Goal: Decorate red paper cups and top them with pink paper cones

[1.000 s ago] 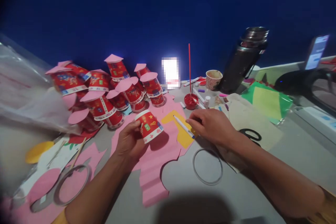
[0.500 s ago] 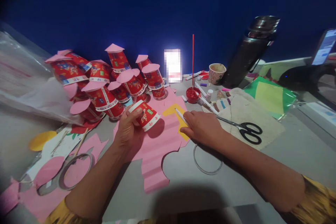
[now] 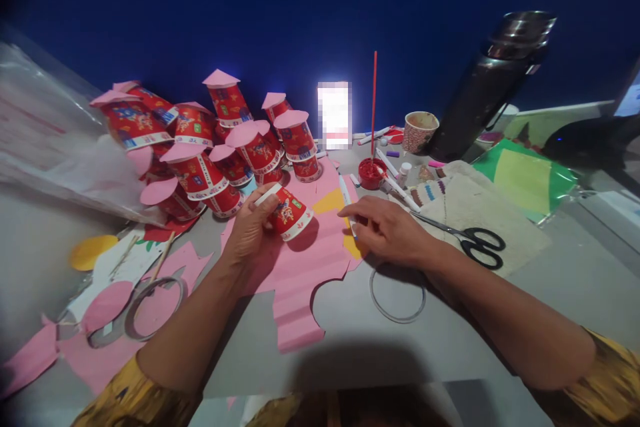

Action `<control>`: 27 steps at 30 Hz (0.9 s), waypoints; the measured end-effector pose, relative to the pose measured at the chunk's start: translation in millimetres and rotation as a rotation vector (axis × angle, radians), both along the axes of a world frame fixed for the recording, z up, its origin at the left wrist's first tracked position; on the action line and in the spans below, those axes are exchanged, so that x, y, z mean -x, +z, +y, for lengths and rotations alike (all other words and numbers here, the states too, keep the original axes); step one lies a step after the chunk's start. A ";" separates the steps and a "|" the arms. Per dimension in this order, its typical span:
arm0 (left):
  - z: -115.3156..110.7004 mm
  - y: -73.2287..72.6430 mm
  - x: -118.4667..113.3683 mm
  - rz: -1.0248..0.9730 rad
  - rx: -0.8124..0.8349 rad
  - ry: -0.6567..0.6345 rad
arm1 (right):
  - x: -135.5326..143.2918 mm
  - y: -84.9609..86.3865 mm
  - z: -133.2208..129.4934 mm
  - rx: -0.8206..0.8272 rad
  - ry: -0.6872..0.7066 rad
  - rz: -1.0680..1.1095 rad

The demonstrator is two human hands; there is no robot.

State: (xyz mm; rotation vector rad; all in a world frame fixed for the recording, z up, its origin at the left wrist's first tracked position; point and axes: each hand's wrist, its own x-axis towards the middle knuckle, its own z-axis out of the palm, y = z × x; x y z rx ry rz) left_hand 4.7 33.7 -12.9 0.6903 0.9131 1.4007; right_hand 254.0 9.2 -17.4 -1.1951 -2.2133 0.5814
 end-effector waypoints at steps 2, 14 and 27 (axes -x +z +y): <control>-0.9 0.2 0.4 -0.005 -0.004 -0.007 | -1.9 3.0 -1.6 -0.010 0.068 0.037; -4.8 -3.5 4.6 0.316 -0.063 0.000 | -11.3 21.4 2.7 -0.312 -0.362 0.239; -16.3 9.9 2.7 0.541 -0.174 -0.025 | -41.7 64.1 58.9 -0.030 -0.573 0.399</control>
